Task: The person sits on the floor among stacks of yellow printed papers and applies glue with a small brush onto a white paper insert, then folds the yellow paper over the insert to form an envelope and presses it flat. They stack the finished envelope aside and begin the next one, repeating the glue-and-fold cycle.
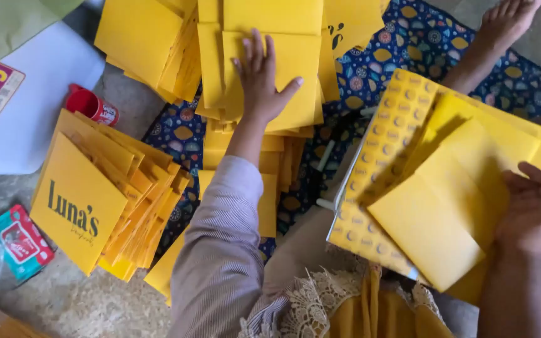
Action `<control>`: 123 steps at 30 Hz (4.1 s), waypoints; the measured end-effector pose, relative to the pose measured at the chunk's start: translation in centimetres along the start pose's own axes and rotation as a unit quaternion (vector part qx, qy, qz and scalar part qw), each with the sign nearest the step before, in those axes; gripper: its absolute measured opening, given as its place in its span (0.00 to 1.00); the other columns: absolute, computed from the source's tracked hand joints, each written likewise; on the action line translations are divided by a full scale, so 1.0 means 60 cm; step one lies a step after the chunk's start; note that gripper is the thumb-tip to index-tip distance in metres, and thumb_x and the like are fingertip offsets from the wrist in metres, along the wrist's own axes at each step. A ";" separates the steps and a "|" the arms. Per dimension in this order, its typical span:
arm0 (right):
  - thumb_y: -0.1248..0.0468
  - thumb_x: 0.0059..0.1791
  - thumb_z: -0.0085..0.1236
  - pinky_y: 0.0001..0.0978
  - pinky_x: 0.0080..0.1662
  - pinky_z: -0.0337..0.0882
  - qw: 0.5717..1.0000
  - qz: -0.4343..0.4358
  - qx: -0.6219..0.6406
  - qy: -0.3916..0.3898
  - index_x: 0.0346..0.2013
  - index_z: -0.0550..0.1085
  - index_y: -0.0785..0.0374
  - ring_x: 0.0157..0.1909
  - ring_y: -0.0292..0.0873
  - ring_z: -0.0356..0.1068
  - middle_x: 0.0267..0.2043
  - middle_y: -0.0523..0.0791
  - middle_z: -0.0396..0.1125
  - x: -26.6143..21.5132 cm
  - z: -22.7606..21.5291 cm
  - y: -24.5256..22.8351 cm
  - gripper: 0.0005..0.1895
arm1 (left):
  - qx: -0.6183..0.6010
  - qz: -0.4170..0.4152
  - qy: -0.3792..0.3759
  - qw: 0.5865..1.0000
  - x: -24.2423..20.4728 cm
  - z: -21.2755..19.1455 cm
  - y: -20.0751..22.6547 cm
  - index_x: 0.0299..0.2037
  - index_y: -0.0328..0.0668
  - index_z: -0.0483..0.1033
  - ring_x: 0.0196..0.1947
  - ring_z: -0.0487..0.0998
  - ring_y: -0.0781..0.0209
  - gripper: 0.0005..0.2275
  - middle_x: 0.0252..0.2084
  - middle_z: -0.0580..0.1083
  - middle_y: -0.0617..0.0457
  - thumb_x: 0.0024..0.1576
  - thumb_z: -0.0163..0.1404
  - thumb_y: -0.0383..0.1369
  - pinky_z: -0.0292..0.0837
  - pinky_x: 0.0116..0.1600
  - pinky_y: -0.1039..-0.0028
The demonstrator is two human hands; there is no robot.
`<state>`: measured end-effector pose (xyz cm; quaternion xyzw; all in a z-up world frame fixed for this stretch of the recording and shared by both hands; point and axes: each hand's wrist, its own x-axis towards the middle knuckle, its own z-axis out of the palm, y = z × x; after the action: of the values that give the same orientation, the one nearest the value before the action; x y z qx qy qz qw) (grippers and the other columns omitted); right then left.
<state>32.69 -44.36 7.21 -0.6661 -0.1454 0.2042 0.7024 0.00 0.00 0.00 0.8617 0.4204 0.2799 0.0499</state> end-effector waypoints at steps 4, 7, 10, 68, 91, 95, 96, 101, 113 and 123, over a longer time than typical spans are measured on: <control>0.32 0.50 0.39 0.24 0.58 0.76 0.997 0.036 0.066 0.017 0.47 0.78 0.52 0.45 0.35 0.75 0.38 0.40 0.72 -0.004 0.004 -0.021 0.33 | -0.047 -0.004 0.099 0.994 -0.050 -0.085 0.042 0.80 0.62 0.34 0.83 0.29 0.53 0.38 0.82 0.30 0.62 0.68 0.51 0.52 0.26 0.84 0.44; 0.44 0.52 0.40 0.23 0.55 0.76 0.974 0.063 0.209 0.059 0.45 0.76 0.61 0.43 0.34 0.71 0.45 0.41 0.72 0.002 -0.009 -0.038 0.26 | -0.128 0.000 0.145 0.981 -0.089 -0.150 0.111 0.73 0.62 0.57 0.82 0.42 0.54 0.27 0.79 0.50 0.62 0.65 0.55 0.42 0.33 0.84 0.42; 0.51 0.57 0.46 0.22 0.61 0.84 0.953 0.004 0.303 0.005 0.52 0.77 0.62 0.48 0.33 0.79 0.43 0.41 0.76 0.013 -0.089 -0.007 0.20 | -0.239 0.001 0.167 0.957 -0.143 -0.194 0.210 0.63 0.37 0.68 0.63 0.74 0.52 0.19 0.62 0.73 0.47 0.62 0.52 0.32 0.68 0.68 0.63; 0.20 0.44 0.26 0.56 0.76 0.51 0.964 -0.108 0.163 -0.182 0.80 0.42 0.49 0.76 0.60 0.55 0.77 0.57 0.52 -0.231 -0.147 -0.039 0.58 | -0.355 0.367 -0.273 0.815 -0.337 -0.191 0.441 0.37 0.49 0.77 0.47 0.80 0.60 0.09 0.40 0.81 0.58 0.53 0.49 0.21 0.67 0.64 0.60; 0.25 0.50 0.26 0.63 0.65 0.56 0.852 -0.199 -0.448 -0.186 0.79 0.38 0.47 0.71 0.72 0.53 0.74 0.53 0.60 0.000 -0.036 -0.021 0.50 | -0.016 0.304 -0.183 0.935 -0.367 -0.204 0.446 0.69 0.33 0.61 0.71 0.26 0.14 0.46 0.72 0.32 0.15 0.50 0.58 0.62 0.21 0.65 0.25; 0.22 0.48 0.24 0.64 0.73 0.35 0.796 -0.211 -0.531 -0.200 0.79 0.37 0.55 0.70 0.64 0.59 0.74 0.59 0.55 0.001 -0.010 -0.040 0.56 | -0.020 0.095 -0.239 0.966 -0.371 -0.208 0.402 0.75 0.45 0.36 0.69 0.13 0.21 0.58 0.69 0.18 0.20 0.44 0.58 0.69 0.11 0.64 0.28; 0.23 0.49 0.29 0.65 0.72 0.40 0.795 -0.203 -0.536 -0.200 0.78 0.37 0.55 0.69 0.65 0.60 0.72 0.59 0.58 0.001 -0.002 -0.043 0.55 | -0.033 0.089 -0.243 0.965 -0.372 -0.208 0.394 0.75 0.42 0.48 0.68 0.16 0.12 0.55 0.70 0.26 0.12 0.44 0.57 0.68 0.14 0.60 0.24; 0.21 0.34 0.61 0.77 0.64 0.45 0.728 -0.101 -0.650 -0.194 0.79 0.33 0.46 0.77 0.68 0.38 0.77 0.64 0.40 -0.022 0.092 -0.070 0.74 | -0.039 0.045 -0.257 0.965 -0.350 -0.217 0.393 0.74 0.51 0.55 0.70 0.20 0.15 0.47 0.72 0.32 0.16 0.47 0.49 0.68 0.15 0.62 0.26; 0.55 0.40 0.70 0.58 0.69 0.56 0.835 -0.037 -0.505 -0.217 0.78 0.35 0.43 0.76 0.58 0.50 0.80 0.52 0.43 -0.044 0.006 -0.143 0.64 | -0.040 0.030 -0.224 0.973 -0.344 -0.208 0.370 0.72 0.59 0.61 0.69 0.12 0.24 0.43 0.74 0.23 0.27 0.47 0.46 0.70 0.08 0.60 0.27; 0.40 0.31 0.77 0.67 0.71 0.36 0.758 -0.071 -0.608 -0.224 0.79 0.38 0.43 0.78 0.71 0.20 0.78 0.67 0.26 -0.031 0.075 -0.040 0.74 | 0.034 0.281 -0.194 0.939 -0.241 -0.229 0.477 0.49 0.42 0.77 0.71 0.59 0.36 0.18 0.68 0.67 0.38 0.54 0.56 0.44 0.46 0.75 0.49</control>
<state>29.13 -41.39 10.03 -0.8761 -0.4393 0.1661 0.1095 5.65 -31.27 14.33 0.9834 0.1525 0.0957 0.0207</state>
